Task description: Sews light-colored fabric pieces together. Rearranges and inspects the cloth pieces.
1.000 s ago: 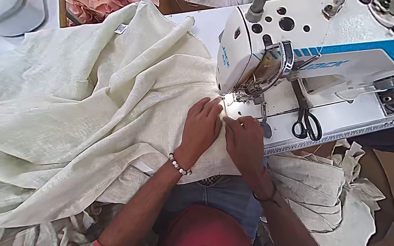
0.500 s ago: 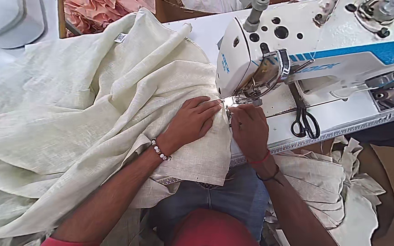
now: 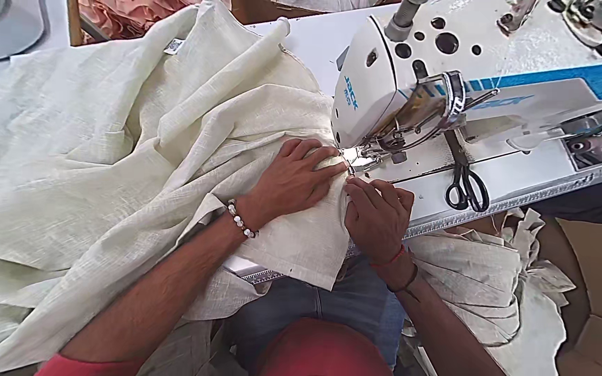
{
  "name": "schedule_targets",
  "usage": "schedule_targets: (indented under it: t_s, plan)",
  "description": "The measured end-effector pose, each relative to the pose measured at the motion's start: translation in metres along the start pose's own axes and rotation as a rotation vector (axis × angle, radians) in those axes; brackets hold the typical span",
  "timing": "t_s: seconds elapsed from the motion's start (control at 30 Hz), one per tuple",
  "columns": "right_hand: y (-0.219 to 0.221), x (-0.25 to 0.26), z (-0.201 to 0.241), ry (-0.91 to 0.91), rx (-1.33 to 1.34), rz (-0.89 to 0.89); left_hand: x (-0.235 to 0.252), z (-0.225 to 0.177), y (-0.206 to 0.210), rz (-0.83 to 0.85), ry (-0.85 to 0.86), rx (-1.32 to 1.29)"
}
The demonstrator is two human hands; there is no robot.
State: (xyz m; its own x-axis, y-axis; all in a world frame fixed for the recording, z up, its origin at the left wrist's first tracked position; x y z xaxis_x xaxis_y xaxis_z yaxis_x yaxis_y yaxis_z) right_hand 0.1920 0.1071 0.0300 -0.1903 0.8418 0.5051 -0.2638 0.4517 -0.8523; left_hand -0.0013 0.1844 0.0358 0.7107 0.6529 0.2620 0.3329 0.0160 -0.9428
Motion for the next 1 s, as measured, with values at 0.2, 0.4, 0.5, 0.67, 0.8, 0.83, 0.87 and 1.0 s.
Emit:
schedule_targets:
  t_s: [0.2, 0.4, 0.5, 0.67, 0.8, 0.83, 0.87, 1.0]
  plan:
    - [0.0, 0.017, -0.012, 0.294, 0.117, 0.136, -0.006, -0.048, 0.019, -0.003, -0.299, 0.072]
    - [-0.022, 0.045, 0.012, 0.383, 0.321, 0.312, -0.016, -0.04, 0.013, -0.062, -0.243, -0.008]
    - [-0.012, 0.021, 0.002, 0.398, 0.266, 0.21, -0.014, -0.04, 0.015, -0.059, -0.247, 0.009]
    - [-0.011, 0.025, 0.005, 0.424, 0.426, 0.205, -0.012, -0.047, 0.015, -0.052, -0.261, 0.041]
    - [-0.035, -0.016, 0.033, 0.554, 0.603, 0.381, -0.017, -0.047, 0.013, 0.004, -0.276, 0.055]
    - [-0.042, -0.031, 0.041, 0.603, 0.682, 0.404, -0.017, -0.046, 0.014, 0.005, -0.285, 0.059]
    - [-0.048, -0.043, 0.047, 0.64, 0.77, 0.378, -0.016, -0.046, 0.015, -0.003, -0.29, 0.067]
    - [-0.059, -0.042, 0.044, 0.709, 0.958, 0.308, -0.011, -0.043, 0.014, -0.06, -0.286, 0.092]
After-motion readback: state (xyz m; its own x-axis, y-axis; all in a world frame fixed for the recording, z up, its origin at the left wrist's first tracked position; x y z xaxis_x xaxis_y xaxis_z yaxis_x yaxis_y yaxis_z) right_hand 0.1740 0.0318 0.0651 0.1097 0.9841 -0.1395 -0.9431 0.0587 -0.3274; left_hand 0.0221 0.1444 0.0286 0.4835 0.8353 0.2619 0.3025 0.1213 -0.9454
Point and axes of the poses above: each hand's wrist, its own x-axis towards the middle knuckle, its own y-axis out of the palm, z = x × y, the point moved 2 cm from there along x, towards the middle knuckle, and after that the axes turned 1 degree about z, right-handed, at the moved point
